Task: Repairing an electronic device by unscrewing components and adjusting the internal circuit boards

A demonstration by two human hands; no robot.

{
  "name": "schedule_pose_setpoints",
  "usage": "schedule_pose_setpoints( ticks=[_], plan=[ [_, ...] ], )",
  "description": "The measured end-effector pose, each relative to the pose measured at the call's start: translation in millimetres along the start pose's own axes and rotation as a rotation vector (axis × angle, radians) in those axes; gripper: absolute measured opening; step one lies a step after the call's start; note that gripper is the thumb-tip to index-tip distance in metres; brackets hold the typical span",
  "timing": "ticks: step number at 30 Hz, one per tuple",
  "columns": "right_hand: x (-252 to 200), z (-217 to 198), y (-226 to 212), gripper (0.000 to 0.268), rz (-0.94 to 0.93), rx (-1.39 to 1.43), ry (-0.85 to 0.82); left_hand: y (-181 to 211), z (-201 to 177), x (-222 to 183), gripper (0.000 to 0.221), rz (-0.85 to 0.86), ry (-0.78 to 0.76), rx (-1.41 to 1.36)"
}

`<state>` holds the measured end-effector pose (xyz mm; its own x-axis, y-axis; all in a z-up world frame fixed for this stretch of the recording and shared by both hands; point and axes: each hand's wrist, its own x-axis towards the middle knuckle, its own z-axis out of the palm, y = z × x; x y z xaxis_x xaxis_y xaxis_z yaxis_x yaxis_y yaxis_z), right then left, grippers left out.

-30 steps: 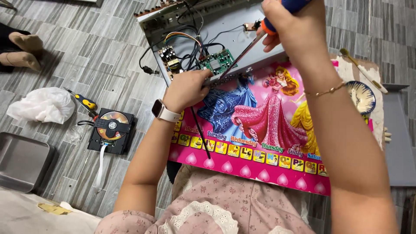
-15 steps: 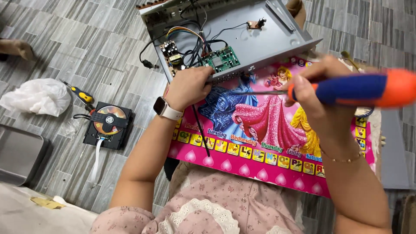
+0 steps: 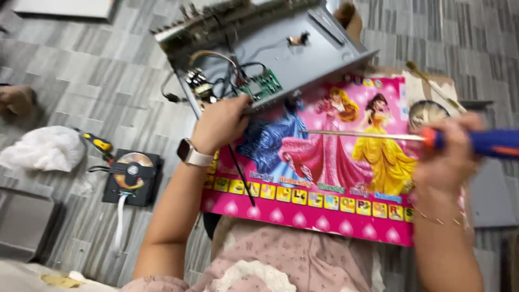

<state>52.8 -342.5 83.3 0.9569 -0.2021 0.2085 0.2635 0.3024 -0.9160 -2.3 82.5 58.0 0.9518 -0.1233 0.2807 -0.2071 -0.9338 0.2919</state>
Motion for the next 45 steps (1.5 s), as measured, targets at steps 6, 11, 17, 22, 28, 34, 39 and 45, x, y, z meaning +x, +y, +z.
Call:
schedule_pose_setpoints(
  ticks=[6,11,17,22,28,34,39,45],
  plan=[
    [57,-280,120,0.031,0.207,0.298,0.090,5,-5,0,0.017,0.077,-0.024,0.078],
    [47,-395,189,0.027,0.107,0.474,0.058,8,-9,3,0.020,0.088,-0.047,0.099],
    [-29,-245,38,0.016,0.029,0.353,0.577,22,-16,-1,0.038,0.046,-0.152,0.070],
    [-48,-208,-20,0.034,-0.239,0.203,0.822,91,-48,26,0.047,0.249,0.086,0.168],
    [-47,-164,-37,0.022,-0.359,0.017,0.789,163,14,99,0.025,0.561,0.168,-0.080],
    [-39,-142,-29,0.030,-0.352,0.166,0.834,248,133,181,0.045,0.506,0.028,-0.314],
    [-32,-144,-25,0.034,-0.333,0.178,0.916,274,203,217,0.021,0.725,0.099,-0.123],
    [-56,-164,-44,0.027,-0.459,0.202,0.926,281,202,226,0.015,0.650,0.044,-0.037]
  ],
)
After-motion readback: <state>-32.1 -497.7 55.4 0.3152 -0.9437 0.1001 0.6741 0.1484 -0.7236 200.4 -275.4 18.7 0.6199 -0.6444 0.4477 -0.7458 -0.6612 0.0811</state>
